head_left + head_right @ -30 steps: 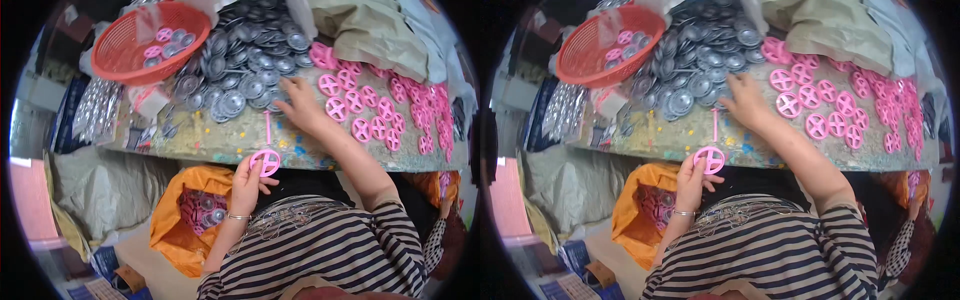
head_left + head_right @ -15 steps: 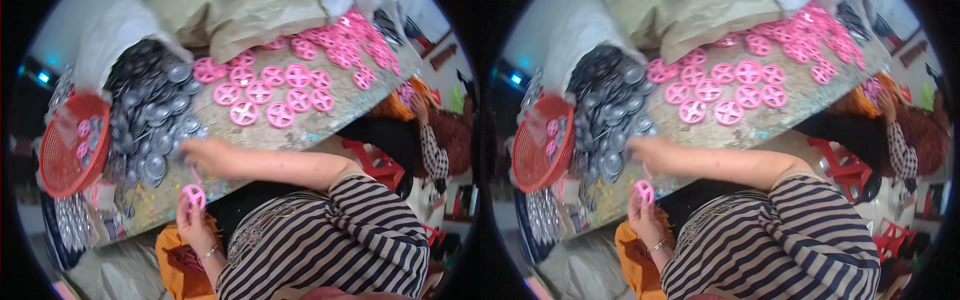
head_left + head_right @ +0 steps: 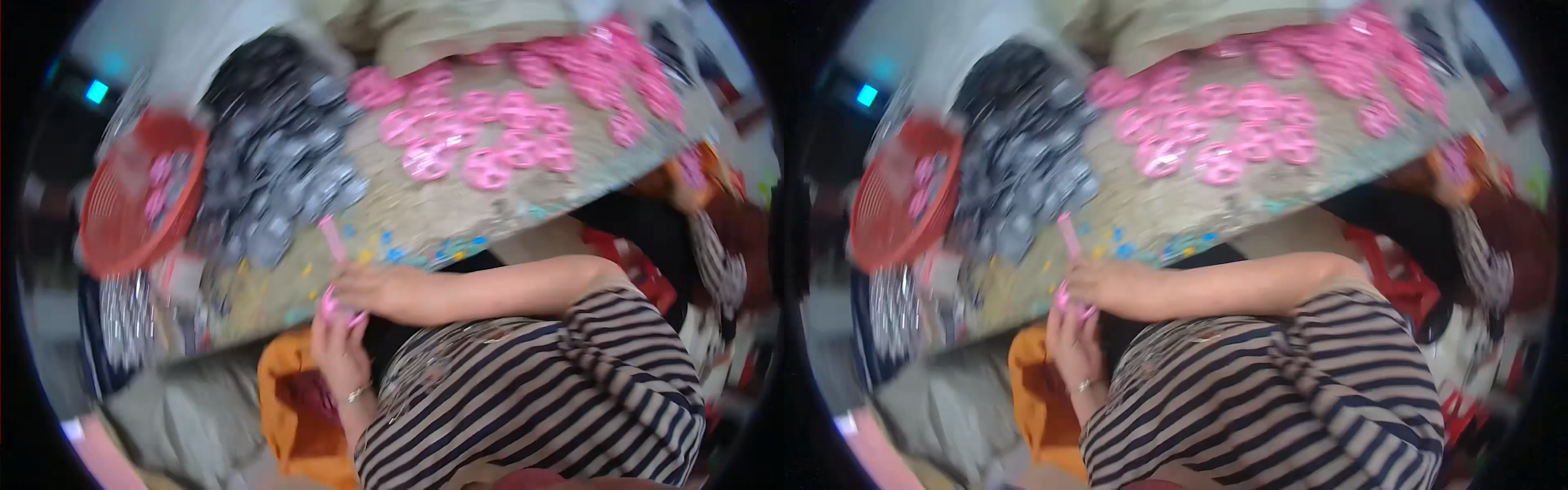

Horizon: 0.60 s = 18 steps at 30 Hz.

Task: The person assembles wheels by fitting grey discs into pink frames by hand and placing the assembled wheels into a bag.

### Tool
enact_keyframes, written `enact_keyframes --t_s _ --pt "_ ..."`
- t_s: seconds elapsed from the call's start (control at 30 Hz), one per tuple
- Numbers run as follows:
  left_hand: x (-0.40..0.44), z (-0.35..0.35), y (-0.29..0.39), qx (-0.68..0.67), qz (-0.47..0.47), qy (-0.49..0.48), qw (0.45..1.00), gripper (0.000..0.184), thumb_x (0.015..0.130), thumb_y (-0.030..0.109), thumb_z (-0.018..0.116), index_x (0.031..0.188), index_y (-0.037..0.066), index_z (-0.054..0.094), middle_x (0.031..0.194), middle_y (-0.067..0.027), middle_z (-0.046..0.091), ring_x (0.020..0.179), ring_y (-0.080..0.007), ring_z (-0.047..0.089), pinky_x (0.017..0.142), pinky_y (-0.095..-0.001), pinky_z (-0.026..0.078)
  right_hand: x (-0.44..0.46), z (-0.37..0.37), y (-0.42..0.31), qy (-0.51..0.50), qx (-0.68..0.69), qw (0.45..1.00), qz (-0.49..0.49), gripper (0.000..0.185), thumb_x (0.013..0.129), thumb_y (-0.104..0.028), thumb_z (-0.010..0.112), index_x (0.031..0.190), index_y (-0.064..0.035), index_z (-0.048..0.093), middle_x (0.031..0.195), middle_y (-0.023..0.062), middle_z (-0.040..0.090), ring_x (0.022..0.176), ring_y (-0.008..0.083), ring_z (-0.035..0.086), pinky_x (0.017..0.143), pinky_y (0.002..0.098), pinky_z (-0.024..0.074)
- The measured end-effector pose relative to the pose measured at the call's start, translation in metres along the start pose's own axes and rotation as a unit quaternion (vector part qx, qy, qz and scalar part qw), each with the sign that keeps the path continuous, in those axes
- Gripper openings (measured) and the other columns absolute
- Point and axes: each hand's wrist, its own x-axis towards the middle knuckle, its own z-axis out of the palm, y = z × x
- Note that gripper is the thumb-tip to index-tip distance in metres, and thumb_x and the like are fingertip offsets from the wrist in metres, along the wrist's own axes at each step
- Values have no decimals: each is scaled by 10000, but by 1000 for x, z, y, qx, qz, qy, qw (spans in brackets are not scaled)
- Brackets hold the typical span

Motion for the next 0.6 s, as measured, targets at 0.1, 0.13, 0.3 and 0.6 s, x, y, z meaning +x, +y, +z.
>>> enact_keyframes --t_s 0.1,0.13,0.3,0.6 --pt "0 -4 1 1 -9 -11 1000 413 912 47 521 1315 11 440 1209 -106 555 1050 -189 582 830 -312 532 -2 5 -2 -5 16 999 29 555 706 55 572 1253 -18 503 1362 222 427 1304 405 359 1066 441 334" --pt "0 -7 -2 -13 -8 -27 1000 416 914 45 518 1320 11 433 1205 -100 559 1035 -186 592 836 -318 536 -2 1 -8 5 43 998 50 529 733 51 558 1255 -26 515 1360 231 426 1309 414 349 1070 452 319" --pt "-2 -8 -10 -60 -6 -51 997 432 925 21 503 1344 12 398 1214 -111 560 1060 -180 592 839 -308 548 -5 -2 0 28 148 979 134 418 734 -33 700 1137 -81 597 1218 172 533 1115 306 538 919 358 449" --pt "4 -7 -4 -131 17 -45 990 391 951 42 462 1337 21 399 1209 -122 552 1048 -195 594 831 -327 558 12 -33 8 120 406 833 355 406 848 -9 606 1246 -50 542 1049 30 618 936 105 574 835 251 466"
